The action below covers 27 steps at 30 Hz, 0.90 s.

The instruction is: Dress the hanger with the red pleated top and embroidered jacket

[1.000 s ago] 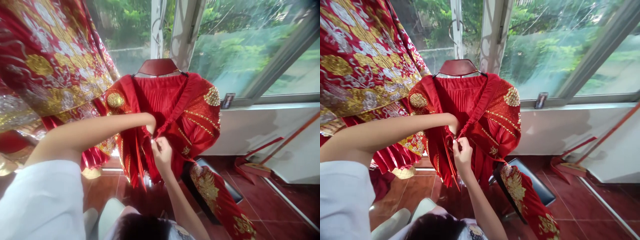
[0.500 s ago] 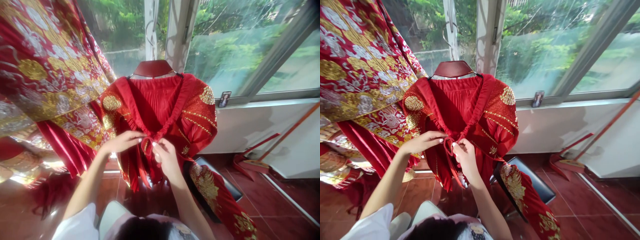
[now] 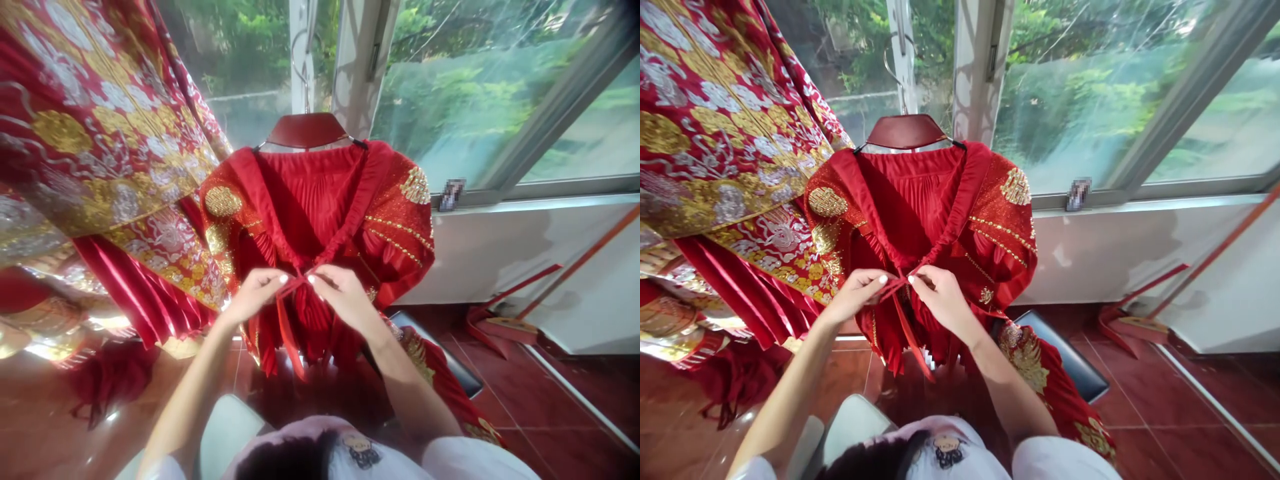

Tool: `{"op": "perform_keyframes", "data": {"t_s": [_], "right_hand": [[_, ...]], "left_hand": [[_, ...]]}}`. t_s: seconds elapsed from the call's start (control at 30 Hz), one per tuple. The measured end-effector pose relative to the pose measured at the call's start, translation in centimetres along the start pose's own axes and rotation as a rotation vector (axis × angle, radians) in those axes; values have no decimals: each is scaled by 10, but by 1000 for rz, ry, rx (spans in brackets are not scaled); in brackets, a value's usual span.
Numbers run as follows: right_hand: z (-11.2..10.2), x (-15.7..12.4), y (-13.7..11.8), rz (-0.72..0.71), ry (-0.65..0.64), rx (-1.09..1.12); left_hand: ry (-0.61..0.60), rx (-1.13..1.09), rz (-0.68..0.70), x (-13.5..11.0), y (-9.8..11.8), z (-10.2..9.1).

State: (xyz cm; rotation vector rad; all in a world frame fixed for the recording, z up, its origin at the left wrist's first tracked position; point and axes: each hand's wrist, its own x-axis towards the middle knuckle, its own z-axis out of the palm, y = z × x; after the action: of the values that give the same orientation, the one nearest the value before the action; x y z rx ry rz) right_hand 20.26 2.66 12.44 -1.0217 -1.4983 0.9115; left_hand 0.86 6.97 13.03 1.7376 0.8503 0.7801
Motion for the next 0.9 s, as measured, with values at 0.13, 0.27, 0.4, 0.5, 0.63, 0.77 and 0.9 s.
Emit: {"op": "perform_keyframes", "data": {"t_s": [0.13,0.27,0.4,0.5,0.63,0.77,0.9], "right_hand": [[-61,14,-10,-130,5,-261],[-112,32,-22,-171,23,-322],[-103,44,-27,-229,-122,-365],[-92,49,-22,-259,-96,-382],[-103,52,-12,-244,82,-328],[-100,47,-7,-318,187,-436],[-78,51,-2,-417,226,-677]], "left_hand": [[378,403,75,-16,32,-55],[938,603,143,-43,55,-117],[1079,926,57,-70,54,-158],[1079,1059,-67,-82,46,-180],[1078,1090,-165,-86,43,-204],[897,1187,-314,-68,51,-193],[963,1362,-229,-25,50,-133]]}}
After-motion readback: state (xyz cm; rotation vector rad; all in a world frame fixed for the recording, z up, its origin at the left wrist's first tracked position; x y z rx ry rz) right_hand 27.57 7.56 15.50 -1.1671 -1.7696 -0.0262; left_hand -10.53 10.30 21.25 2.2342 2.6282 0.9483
